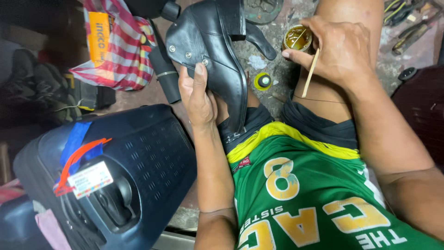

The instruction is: The person sits on the floor and repairs a black shoe by applying adhesive to the sole and pressing it into place. They use a small wooden stick to spread the glue and hold the shoe steady with both hands.

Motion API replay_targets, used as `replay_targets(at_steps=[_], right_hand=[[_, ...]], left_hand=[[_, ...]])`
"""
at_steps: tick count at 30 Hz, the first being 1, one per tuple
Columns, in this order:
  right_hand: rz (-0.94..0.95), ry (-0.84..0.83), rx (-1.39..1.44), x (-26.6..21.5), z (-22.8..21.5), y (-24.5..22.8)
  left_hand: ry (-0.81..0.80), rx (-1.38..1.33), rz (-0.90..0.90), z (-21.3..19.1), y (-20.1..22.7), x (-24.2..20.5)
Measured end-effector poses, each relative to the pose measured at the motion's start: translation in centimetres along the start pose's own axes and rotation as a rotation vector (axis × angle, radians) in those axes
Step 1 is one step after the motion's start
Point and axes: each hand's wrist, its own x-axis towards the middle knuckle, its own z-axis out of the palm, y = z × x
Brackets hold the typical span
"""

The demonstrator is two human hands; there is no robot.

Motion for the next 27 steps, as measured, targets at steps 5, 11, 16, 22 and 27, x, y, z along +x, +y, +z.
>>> replay_targets(at_steps=[5, 11, 16, 22, 27], right_hand=[[0.064, 0.039, 0.011, -1.0, 0.2, 1.0], [0.057, 0.122, -0.005, -2.0, 0.4, 1.5], [0.010, 0.073, 0.046, -1.8, 0.0, 0.6], [-0.059, -0.032, 0.053, -0.7, -1.9, -0.7], [-0.069, -0.099, 0.074, 0.5, -1.0, -1.9]], left_hand=[[-0.014, 0.028, -0.010, 2.8, 1.6, -0.9], [0.013, 0.089, 0.066, 5.5, 3.3, -1.4], [0.056, 0.026, 0.090, 5.8, 3.5, -1.9], [0.131, -0.114, 0.084, 4.9, 2.6, -1.4], [0.152, -0.116, 0.143, 4.3, 0.8, -0.8]])
